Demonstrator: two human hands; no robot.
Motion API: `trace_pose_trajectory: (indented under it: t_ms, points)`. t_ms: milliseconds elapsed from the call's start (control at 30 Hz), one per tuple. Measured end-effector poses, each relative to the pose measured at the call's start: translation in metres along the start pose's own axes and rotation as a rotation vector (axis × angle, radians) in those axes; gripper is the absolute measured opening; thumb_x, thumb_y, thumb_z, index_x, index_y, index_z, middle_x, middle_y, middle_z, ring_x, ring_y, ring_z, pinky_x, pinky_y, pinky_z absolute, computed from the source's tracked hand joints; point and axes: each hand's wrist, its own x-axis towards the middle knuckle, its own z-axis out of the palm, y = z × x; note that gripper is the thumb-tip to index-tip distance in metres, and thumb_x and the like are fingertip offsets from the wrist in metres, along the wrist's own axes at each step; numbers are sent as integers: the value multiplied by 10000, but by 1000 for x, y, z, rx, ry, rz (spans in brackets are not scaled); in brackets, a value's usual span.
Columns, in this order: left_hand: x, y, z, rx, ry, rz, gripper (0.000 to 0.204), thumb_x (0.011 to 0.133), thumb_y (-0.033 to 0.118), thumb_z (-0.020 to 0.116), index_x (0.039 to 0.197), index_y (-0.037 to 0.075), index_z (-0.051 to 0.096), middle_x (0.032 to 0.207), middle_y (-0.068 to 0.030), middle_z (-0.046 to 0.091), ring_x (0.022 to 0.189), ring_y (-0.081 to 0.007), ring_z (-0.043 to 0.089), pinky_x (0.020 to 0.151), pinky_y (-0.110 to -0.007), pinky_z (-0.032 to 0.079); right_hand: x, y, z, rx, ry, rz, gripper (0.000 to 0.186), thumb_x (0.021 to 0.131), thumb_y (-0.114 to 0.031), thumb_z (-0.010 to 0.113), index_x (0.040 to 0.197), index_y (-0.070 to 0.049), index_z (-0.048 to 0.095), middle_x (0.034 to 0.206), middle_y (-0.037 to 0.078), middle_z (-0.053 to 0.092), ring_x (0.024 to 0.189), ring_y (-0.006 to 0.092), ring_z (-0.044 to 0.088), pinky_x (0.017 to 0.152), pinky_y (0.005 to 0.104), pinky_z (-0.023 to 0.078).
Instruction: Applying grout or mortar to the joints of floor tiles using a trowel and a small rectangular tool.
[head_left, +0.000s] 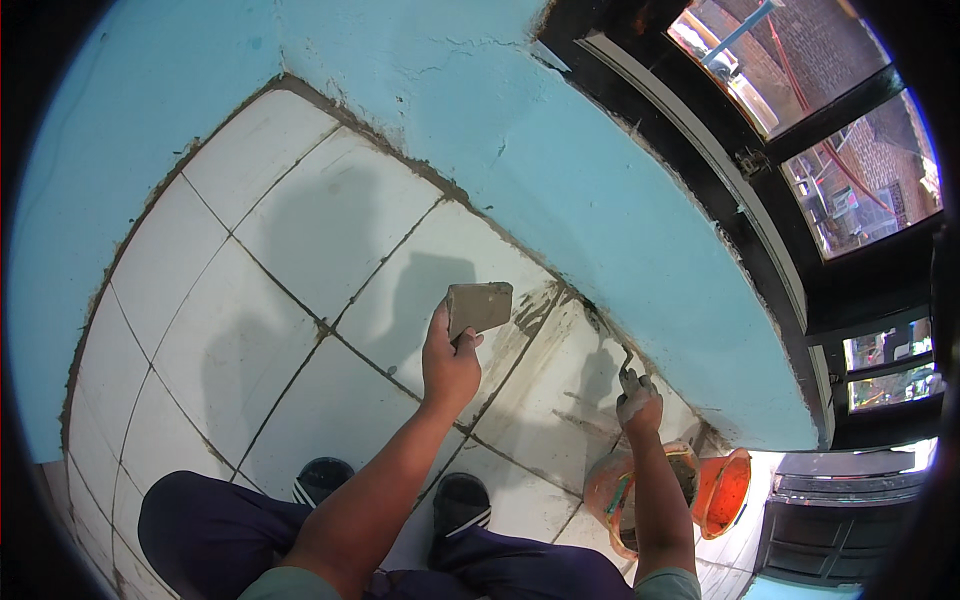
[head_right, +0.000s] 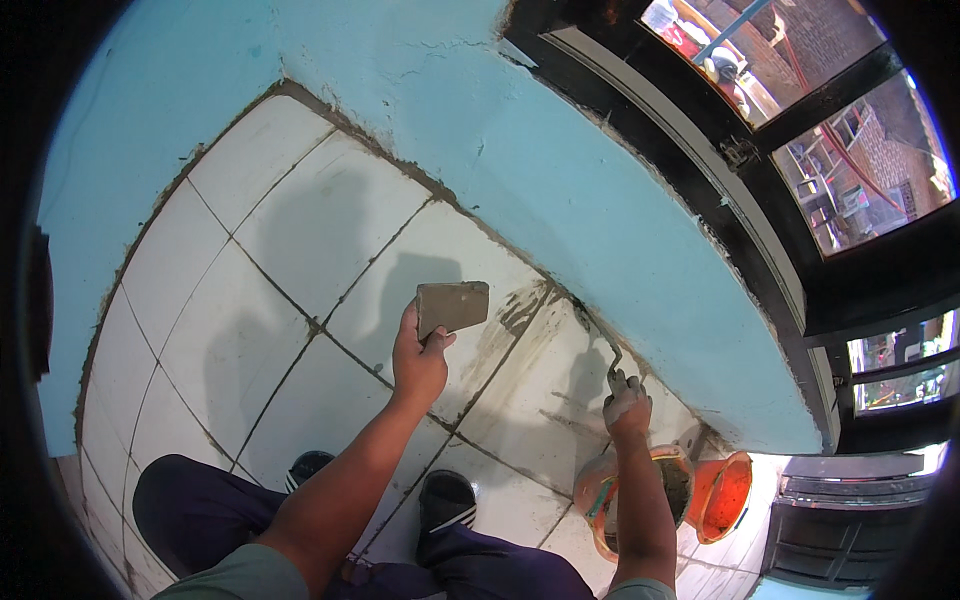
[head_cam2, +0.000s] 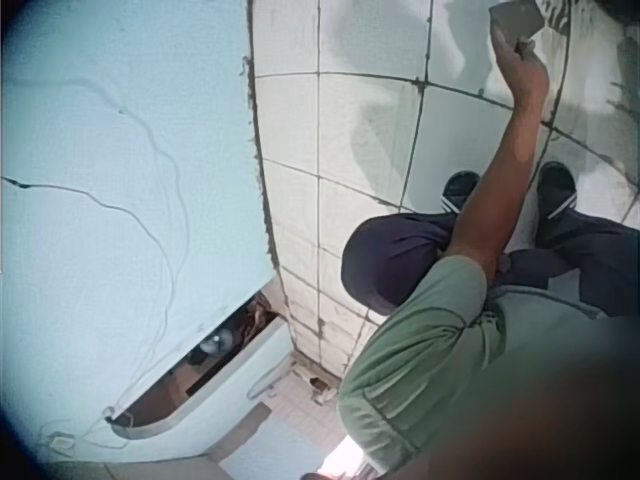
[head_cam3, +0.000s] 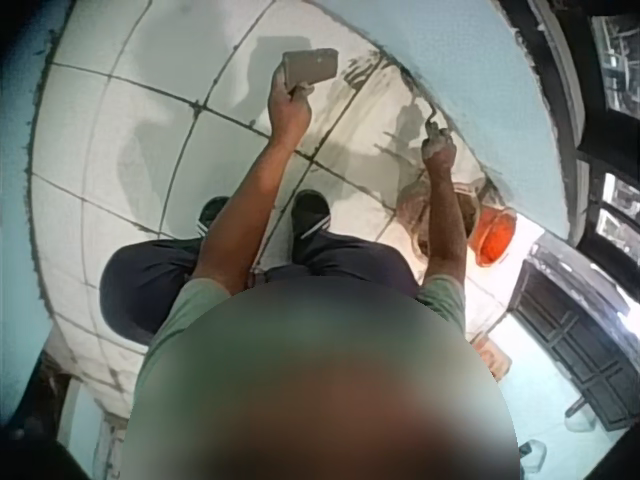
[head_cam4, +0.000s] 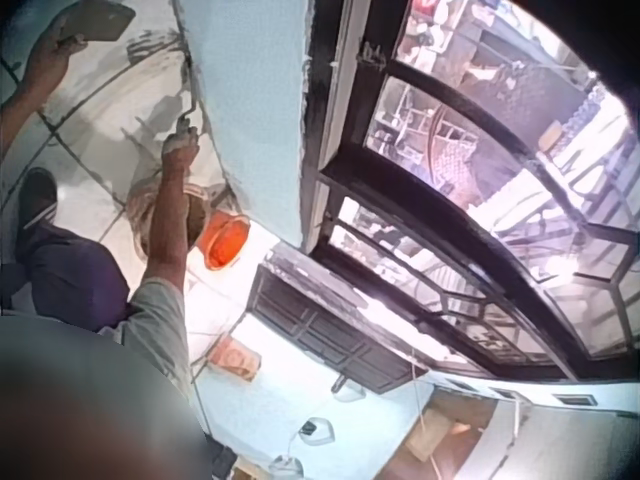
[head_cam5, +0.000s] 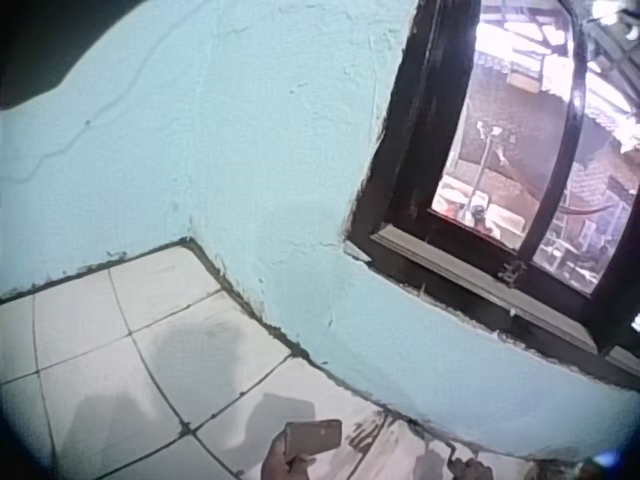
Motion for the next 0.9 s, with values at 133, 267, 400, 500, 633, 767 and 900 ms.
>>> trace_pose_trajectory:
  t_ms: [133,267,400,500,633,767,900]
  points:
    - [-3,9,4,-70,-19,-76,502,982,-86,429,1462,46,368,1355,-125,537,1233,-222,581,1013,-378,543,-3,3,-4,-13,19,-13,524,809,-137,651,1328,-110,581,1112,122,620,1050,323,627,868,466,496]
    - [-4,25,12,-116,-52,-131,499,985,-83,435,1460,54,370,1357,-117,531,1241,-218,566,1043,-398,519,-9,12,-9,-16,37,-17,510,766,-101,672,1273,-102,619,1094,151,639,1027,356,633,862,468,520]
    - [0,47,26,-155,-83,-153,455,995,-72,439,1430,51,394,1348,-111,526,1217,-209,562,1049,-397,510,-15,25,-9,-27,59,-10,478,772,-110,661,1249,-98,625,1070,154,641,1013,359,637,862,459,516]
    - [9,62,38,-206,-117,-160,429,989,-77,437,1403,35,410,1325,-123,528,1192,-215,572,1042,-394,520,-17,29,-10,10,46,21,467,770,-109,659,1235,-93,632,1075,154,650,1011,360,639,856,460,516]
    - [27,78,44,-266,-173,-182,399,981,-83,440,1367,18,429,1294,-133,530,1149,-218,585,1028,-387,534,-16,31,-17,-18,47,44,459,766,-124,663,1223,-94,638,1093,161,649,1019,364,641,867,459,518]
    - [56,100,37,-178,-339,-186,402,968,-69,474,1359,18,436,1261,-134,536,1115,-217,585,991,-375,549,-18,29,-44,140,-80,118,352,794,-146,627,1137,-90,683,1067,169,692,969,374,674,846,446,545]
    - [73,140,3,32,-457,-121,473,953,-32,513,1409,55,423,1267,-110,540,1136,-206,576,1005,-363,528,-1,14,-74,664,-252,195,273,849,-217,662,1031,-18,707,907,148,727,788,308,706,695,400,576]
